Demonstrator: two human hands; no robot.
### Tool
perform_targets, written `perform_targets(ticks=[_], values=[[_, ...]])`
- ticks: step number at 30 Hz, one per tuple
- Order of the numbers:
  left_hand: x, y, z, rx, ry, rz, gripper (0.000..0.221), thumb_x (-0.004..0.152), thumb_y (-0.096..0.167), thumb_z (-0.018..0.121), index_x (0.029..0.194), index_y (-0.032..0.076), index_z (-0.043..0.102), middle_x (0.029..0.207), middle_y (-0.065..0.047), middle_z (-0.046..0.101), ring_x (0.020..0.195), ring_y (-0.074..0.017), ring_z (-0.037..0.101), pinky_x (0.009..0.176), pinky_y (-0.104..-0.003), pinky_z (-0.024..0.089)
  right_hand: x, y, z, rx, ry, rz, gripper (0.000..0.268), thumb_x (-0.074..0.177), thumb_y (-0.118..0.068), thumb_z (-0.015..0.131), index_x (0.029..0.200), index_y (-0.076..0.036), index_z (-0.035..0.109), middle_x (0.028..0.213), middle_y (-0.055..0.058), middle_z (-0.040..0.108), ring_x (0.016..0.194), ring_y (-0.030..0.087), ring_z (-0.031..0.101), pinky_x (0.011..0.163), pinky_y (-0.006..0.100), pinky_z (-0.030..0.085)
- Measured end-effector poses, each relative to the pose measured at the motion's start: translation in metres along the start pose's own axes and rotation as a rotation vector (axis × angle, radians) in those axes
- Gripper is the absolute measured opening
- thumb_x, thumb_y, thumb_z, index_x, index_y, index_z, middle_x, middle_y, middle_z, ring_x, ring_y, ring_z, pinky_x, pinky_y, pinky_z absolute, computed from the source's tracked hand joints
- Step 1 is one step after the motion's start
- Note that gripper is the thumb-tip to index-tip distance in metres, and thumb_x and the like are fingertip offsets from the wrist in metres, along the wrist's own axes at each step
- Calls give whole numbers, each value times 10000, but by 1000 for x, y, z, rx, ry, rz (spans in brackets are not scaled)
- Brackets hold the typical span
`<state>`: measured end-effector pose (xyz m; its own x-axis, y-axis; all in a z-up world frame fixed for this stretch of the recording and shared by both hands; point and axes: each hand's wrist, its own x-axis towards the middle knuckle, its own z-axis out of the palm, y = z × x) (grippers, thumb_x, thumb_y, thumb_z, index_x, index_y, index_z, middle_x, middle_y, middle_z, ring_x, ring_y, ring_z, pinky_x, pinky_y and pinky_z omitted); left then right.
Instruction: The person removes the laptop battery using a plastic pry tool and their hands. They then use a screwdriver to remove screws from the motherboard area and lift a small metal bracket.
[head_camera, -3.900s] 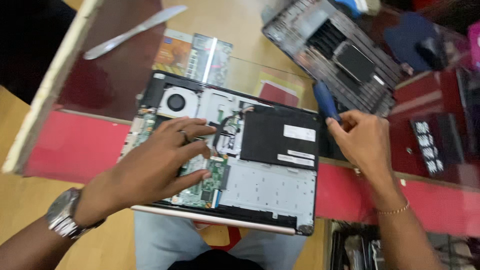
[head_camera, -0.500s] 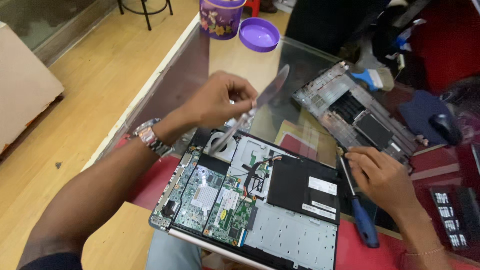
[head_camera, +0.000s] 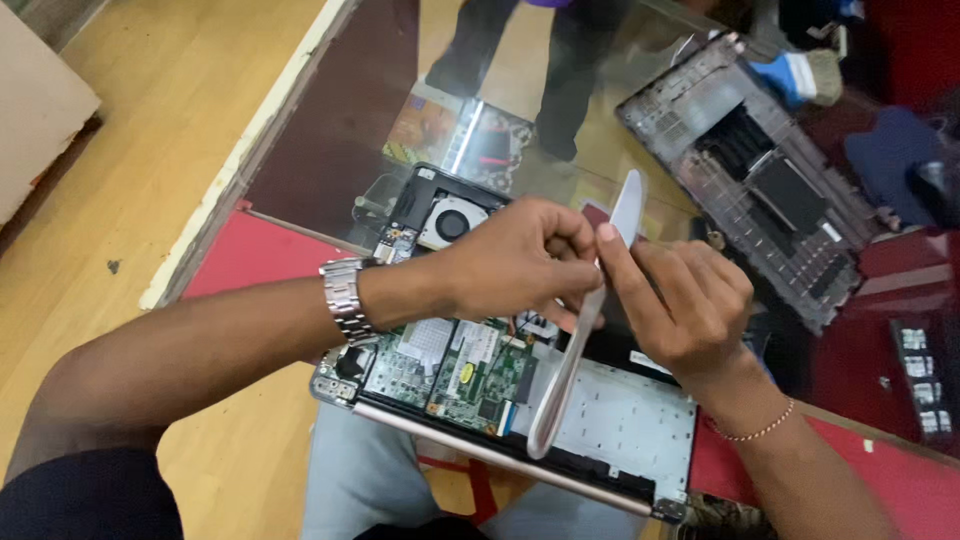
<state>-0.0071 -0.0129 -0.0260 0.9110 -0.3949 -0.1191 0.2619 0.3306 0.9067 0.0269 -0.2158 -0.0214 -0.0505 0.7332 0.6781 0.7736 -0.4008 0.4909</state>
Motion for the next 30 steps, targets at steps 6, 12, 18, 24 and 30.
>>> perform_targets(ticks=[6, 12, 18, 24, 30], values=[[-4, 12, -8, 64, -141, -46, 192, 867, 94, 715, 905, -91, 682, 783, -214, 729, 717, -278, 782, 650, -370, 708, -18, -8, -9, 91, -19, 37, 144, 974, -104, 761, 1032, -2, 843, 761, 119, 689, 564, 249, 668, 527, 334, 555], [11, 49, -64, 1107, -56, 466, 402, 889, 422, 764, 1053, 55, 766, 917, -84, 811, 778, -167, 792, 656, -291, 650, -67, -29, -31, -254, -579, 853, 720, 1056, -705, 344, 1138, -252, 897, 649, -26, 548, 518, 150, 504, 547, 306, 285], [19, 28, -68, 1305, -433, 316, 757, 826, 443, 831, 1410, 59, 541, 1550, -216, 443, 1460, -386, 372, 1167, -536, 314, -36, -54, -37, 1088, -96, 978, 150, 828, -236, 763, 832, -90, 735, 682, 41, 728, 615, 139, 724, 658, 291, 658], [20, 17, -69, 1359, -622, 305, 813, 725, 489, 922, 1406, 189, 596, 1633, -218, 300, 1530, -476, 130, 1141, -745, 38, -31, -52, -26, 1111, -192, 709, 145, 952, -169, 614, 960, -45, 689, 711, 27, 709, 528, 169, 739, 503, 243, 547], [19, 13, -69, 1352, -639, 310, 488, 718, 406, 904, 1180, 328, 764, 1626, -266, 242, 1529, -496, 44, 1097, -800, 16, -26, -52, -29, 989, -383, 775, 175, 872, -158, 743, 1016, -62, 718, 880, 62, 801, 744, 188, 829, 656, 253, 667]])
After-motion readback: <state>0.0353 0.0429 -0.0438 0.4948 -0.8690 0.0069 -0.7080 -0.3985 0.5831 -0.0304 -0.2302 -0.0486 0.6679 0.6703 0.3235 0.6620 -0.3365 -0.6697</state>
